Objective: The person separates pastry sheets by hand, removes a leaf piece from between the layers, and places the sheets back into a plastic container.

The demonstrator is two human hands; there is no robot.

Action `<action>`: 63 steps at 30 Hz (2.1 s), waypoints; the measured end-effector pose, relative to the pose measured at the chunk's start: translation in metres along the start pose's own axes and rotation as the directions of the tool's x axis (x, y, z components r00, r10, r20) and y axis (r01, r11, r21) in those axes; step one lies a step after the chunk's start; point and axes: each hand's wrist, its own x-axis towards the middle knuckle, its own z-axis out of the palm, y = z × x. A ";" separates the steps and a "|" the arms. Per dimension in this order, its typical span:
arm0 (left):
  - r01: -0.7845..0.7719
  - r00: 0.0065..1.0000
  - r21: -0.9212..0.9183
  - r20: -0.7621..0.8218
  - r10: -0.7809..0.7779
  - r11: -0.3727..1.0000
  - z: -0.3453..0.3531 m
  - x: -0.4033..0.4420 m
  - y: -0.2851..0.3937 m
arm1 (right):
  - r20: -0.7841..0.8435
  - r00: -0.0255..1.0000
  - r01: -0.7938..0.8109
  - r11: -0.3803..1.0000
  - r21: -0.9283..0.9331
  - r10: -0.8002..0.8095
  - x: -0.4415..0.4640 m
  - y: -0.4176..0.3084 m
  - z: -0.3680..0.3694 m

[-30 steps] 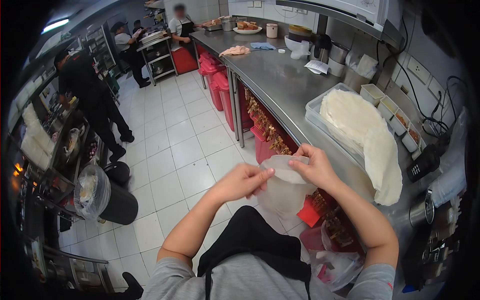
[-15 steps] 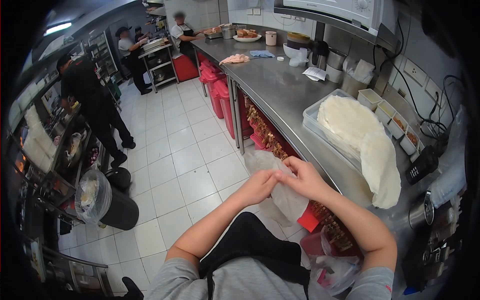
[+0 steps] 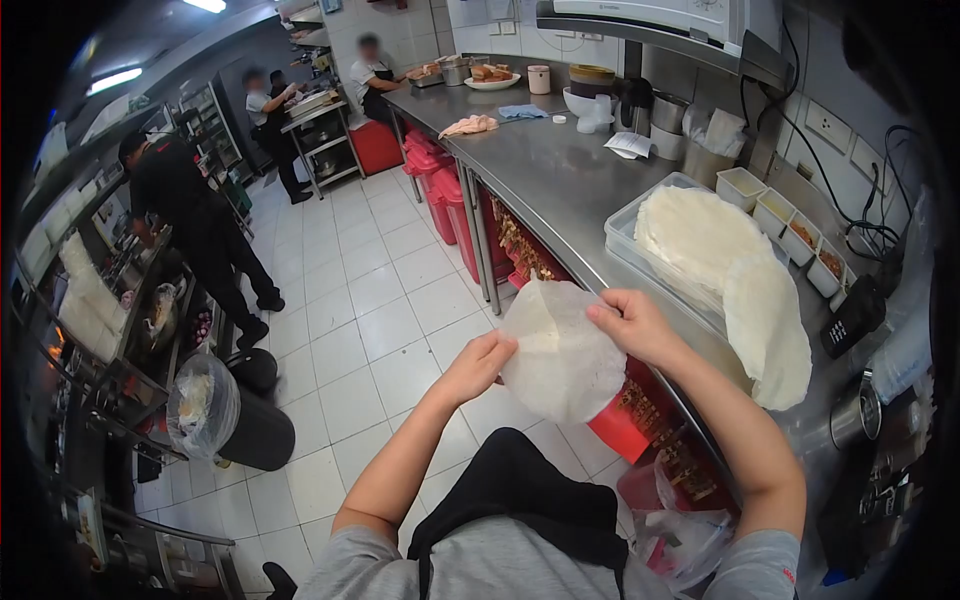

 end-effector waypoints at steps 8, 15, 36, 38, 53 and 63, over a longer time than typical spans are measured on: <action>-0.118 0.993 -0.119 -0.020 0.116 0.986 0.037 0.039 0.005 | 0.212 0.945 0.268 0.960 -0.075 -0.248 -0.005 -0.004 0.001; -0.273 0.954 0.074 -0.109 0.280 0.959 0.055 0.040 0.003 | 0.119 0.991 -0.059 0.997 0.044 0.053 -0.006 -0.016 0.001; -0.202 0.967 0.094 -0.141 0.214 0.975 0.004 0.030 -0.009 | 0.144 0.989 -0.021 0.994 -0.106 0.036 0.001 0.004 -0.014; -0.318 0.942 0.036 -0.097 0.320 0.947 0.019 0.031 0.001 | 0.196 0.976 0.130 0.980 -0.150 -0.099 0.001 0.006 -0.009; -0.471 0.854 0.160 -0.165 0.494 0.868 0.051 0.052 0.009 | 0.412 0.911 -0.008 1.000 -0.008 0.010 0.000 0.011 -0.013; -0.547 0.733 0.464 -0.136 0.667 0.696 0.052 0.047 0.012 | 0.373 0.922 -0.179 0.971 0.159 0.108 0.000 0.014 -0.012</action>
